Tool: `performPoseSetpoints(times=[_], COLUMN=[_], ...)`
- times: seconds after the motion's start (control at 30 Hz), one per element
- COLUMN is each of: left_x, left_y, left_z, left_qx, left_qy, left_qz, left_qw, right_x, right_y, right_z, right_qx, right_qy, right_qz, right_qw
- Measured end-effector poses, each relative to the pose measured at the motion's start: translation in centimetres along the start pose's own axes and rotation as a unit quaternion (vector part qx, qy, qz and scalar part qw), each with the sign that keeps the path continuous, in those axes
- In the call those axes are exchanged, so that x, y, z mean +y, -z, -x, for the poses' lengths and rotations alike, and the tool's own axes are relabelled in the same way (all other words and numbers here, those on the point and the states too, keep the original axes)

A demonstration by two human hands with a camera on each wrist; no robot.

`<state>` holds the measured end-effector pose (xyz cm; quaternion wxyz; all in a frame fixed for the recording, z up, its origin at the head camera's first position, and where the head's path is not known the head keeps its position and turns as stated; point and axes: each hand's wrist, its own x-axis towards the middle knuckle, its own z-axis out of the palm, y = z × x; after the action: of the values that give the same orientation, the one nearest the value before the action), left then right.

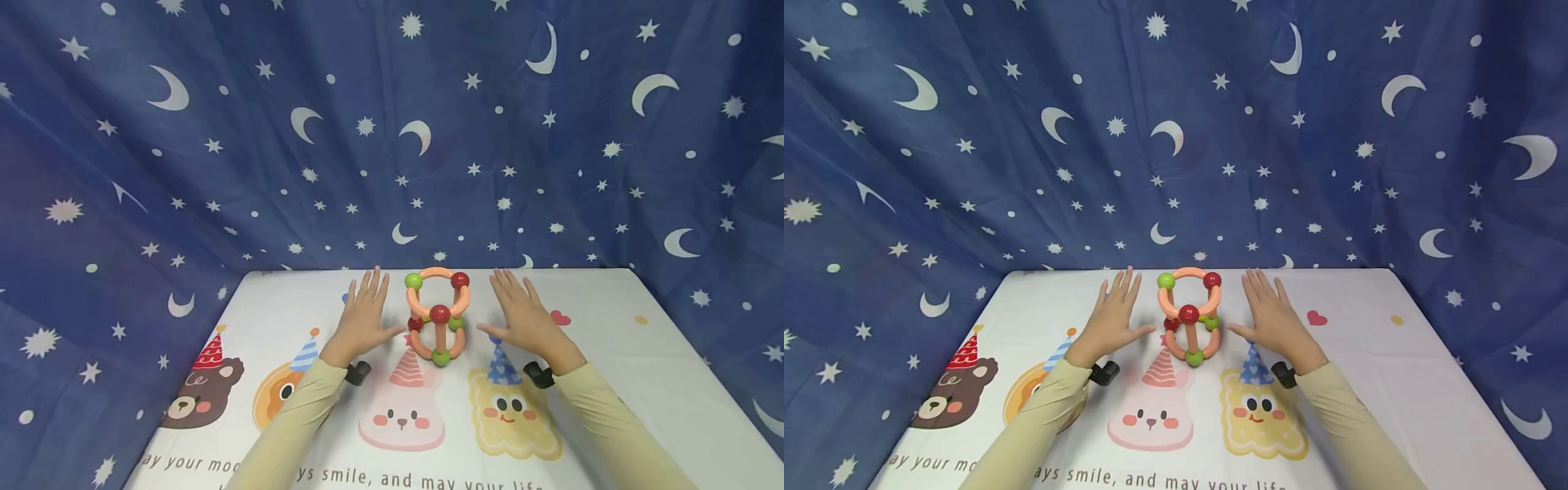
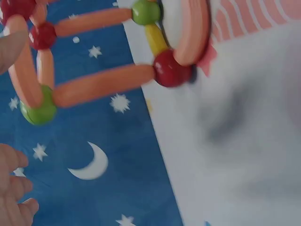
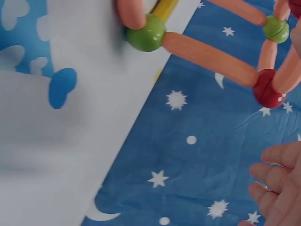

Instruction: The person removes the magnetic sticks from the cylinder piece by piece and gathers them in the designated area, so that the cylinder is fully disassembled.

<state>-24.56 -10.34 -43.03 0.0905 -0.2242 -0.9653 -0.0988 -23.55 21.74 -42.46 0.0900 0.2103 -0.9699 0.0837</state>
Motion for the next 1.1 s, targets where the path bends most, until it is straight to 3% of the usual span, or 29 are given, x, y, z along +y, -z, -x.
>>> performPoseSetpoints(times=[0.17, 0.33, 0.47, 0.6, 0.83, 1.1], left_x=[1.6, 3.1, 4.0, 4.6, 5.6, 6.4], left_y=[0.9, 0.9, 0.1, -0.9, -2.0, -2.4], left_z=[0.1, 0.1, 0.0, -0.2, -0.7, -1.3], left_qx=[0.032, 0.070, 0.121, 0.182, 0.230, 0.244], left_qy=[-0.039, -0.087, -0.128, -0.154, -0.158, -0.152], left_qz=[-0.028, -0.044, -0.052, -0.054, -0.088, -0.065], left_qw=[0.9983, 0.9928, 0.9830, 0.9696, 0.9562, 0.9556], right_x=[-0.6, -1.2, -1.6, -1.8, -2.4, -2.8], right_y=[0.9, 1.1, 0.9, 0.4, -0.6, -1.5], right_z=[0.0, 0.1, 0.2, 0.1, -0.6, -1.7], right_qx=[0.022, 0.060, 0.089, 0.136, 0.211, 0.220], right_qy=[0.022, 0.058, 0.095, 0.148, 0.244, 0.272], right_qz=[0.019, 0.024, 0.024, 0.020, 0.017, 0.029], right_qw=[0.999, 0.996, 0.991, 0.979, 0.946, 0.936])
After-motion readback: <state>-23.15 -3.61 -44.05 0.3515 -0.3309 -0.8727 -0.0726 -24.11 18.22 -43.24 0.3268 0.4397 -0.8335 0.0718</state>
